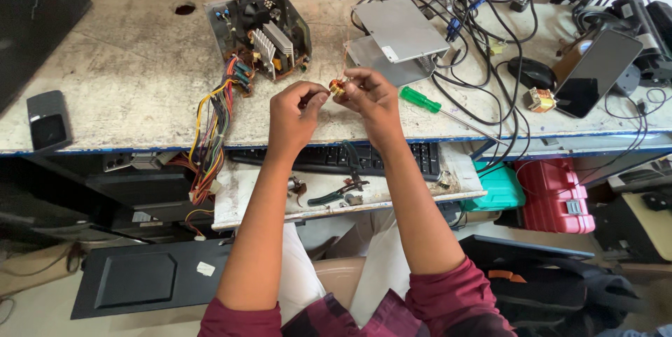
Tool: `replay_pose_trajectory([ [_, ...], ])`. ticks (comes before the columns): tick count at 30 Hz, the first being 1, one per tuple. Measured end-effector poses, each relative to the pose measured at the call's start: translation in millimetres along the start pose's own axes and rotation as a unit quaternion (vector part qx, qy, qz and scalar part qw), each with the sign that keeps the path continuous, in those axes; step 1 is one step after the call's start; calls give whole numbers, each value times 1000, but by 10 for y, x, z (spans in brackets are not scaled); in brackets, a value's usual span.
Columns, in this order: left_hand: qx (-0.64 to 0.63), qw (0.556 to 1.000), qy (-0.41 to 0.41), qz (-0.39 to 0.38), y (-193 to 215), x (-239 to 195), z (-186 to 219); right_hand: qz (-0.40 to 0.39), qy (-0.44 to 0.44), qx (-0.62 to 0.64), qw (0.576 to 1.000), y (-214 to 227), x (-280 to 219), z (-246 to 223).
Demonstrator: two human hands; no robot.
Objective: The person holds a small electronic component with copper windings and repeatedly twists and adjusts the wires with both hands. The workspace contains a disassembled power supply, a hard drive, and various tools on a cluttered bench.
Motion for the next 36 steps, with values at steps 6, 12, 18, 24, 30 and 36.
replay_pose_trajectory([
  [6, 44, 997, -56, 20, 15, -39, 156, -21, 31, -45, 998, -84, -30, -57],
  [12, 80, 991, -105, 35, 31, -103, 315, -19, 42, -43, 998, -60, -29, -17],
  [18, 70, 994, -79, 25, 36, -87, 240, -33, 44, -35, 998, -51, -41, 15],
  [24, 74, 993, -86, 20, 33, -82, 203, -60, 50, -38, 996, -72, -35, 50],
  [30, 74, 993, -95, 19, 23, -101, 251, -81, 22, -17, 996, -124, -37, 28],
  [36, 121, 984, -114, 57, -17, -159, 401, -59, 20, 5, 998, -241, -73, -186],
])
Point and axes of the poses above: each hand's wrist, its own x-axis towards the middle knuckle, its own y-axis out of the back of the hand, z = x × y, the point moved 10 cm from there along x, towards the middle knuckle
